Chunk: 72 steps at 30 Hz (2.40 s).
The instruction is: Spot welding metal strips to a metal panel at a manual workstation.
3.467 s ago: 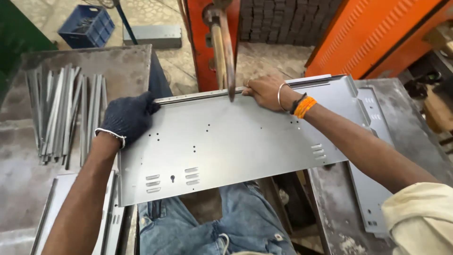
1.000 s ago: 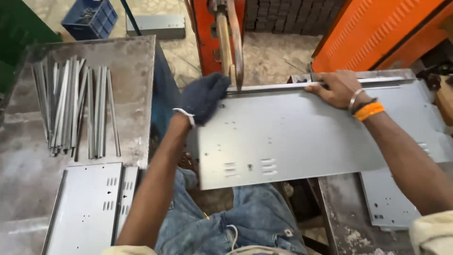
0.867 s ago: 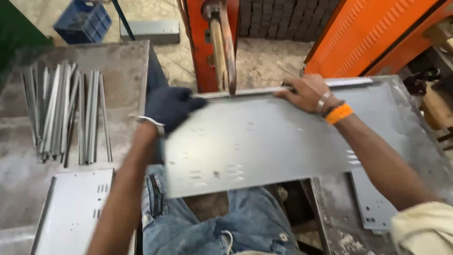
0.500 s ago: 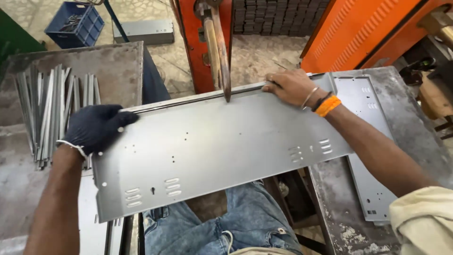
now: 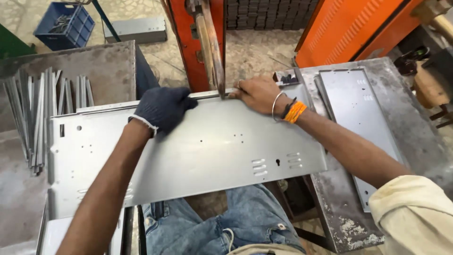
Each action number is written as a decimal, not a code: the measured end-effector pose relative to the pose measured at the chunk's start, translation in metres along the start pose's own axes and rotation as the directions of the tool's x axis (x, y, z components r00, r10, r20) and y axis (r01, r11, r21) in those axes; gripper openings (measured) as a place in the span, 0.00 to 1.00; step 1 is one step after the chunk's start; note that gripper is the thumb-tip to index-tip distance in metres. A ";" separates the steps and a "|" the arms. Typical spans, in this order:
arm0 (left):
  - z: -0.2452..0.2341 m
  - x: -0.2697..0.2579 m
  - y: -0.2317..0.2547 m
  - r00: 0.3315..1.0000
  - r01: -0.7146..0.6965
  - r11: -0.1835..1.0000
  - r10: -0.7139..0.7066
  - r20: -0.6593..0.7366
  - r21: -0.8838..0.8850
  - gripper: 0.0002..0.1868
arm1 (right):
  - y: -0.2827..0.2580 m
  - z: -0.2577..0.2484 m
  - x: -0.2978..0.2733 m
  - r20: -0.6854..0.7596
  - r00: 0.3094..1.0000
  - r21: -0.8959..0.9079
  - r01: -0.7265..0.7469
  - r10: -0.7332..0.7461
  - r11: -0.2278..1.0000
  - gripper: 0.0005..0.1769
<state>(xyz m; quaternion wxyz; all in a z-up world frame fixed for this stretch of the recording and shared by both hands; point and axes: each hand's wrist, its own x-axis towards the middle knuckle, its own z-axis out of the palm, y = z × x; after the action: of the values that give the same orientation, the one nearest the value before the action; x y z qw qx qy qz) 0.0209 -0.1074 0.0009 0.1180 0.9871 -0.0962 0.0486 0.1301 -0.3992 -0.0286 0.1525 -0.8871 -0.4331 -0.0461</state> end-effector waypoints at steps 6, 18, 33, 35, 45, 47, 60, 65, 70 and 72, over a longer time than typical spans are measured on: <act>-0.002 0.002 0.021 0.998 0.048 0.997 -0.050 0.027 0.066 0.29 | -0.005 -0.002 0.002 0.017 1.000 -0.040 -0.002 0.003 0.999 0.25; -0.008 0.004 0.022 0.987 0.107 0.981 -0.125 0.104 0.163 0.43 | 0.006 -0.004 -0.003 0.016 0.998 -0.012 0.068 -0.068 0.998 0.19; -0.012 -0.050 -0.049 0.963 0.206 0.939 -0.245 0.115 0.273 0.38 | 0.033 0.003 -0.016 -0.111 0.981 0.133 0.173 -0.159 0.976 0.08; -0.013 -0.045 -0.052 0.969 0.186 0.941 -0.223 0.106 0.281 0.37 | 0.033 0.001 -0.014 -0.085 0.987 0.085 0.144 -0.137 0.986 0.06; -0.018 -0.043 -0.069 0.966 0.194 0.929 -0.237 0.106 0.314 0.37 | 0.009 -0.004 -0.001 -0.127 0.981 0.203 0.168 -0.144 0.965 0.18; -0.026 -0.047 -0.064 0.964 0.205 0.934 -0.244 0.103 0.294 0.37 | 0.012 0.005 0.003 -0.153 0.972 0.187 0.207 -0.179 0.960 0.16; -0.025 -0.060 -0.067 0.917 0.321 0.910 -0.367 0.154 0.262 0.42 | 0.003 0.017 0.005 -0.129 0.983 0.375 0.171 -0.131 0.911 0.18; -0.010 -0.073 -0.071 0.949 0.272 0.927 -0.303 0.089 0.260 0.42 | -0.010 -0.003 0.006 0.059 0.998 0.411 -0.024 0.000 0.911 0.25; -0.001 -0.095 -0.034 0.963 0.268 0.943 -0.265 -0.041 0.198 0.38 | 0.008 -0.004 -0.018 0.019 0.995 0.402 0.080 -0.096 0.912 0.17; 0.025 -0.107 -0.022 0.965 0.260 0.947 -0.250 -0.077 0.190 0.37 | 0.001 -0.002 -0.045 0.010 0.996 0.406 0.082 -0.094 0.910 0.21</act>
<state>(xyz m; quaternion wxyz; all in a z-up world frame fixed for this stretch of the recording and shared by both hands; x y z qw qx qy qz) -0.0771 -0.0730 -0.0409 0.0265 0.9965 0.0407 0.0677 0.1033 -0.4347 -0.0368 0.3242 -0.8166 -0.4748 0.0505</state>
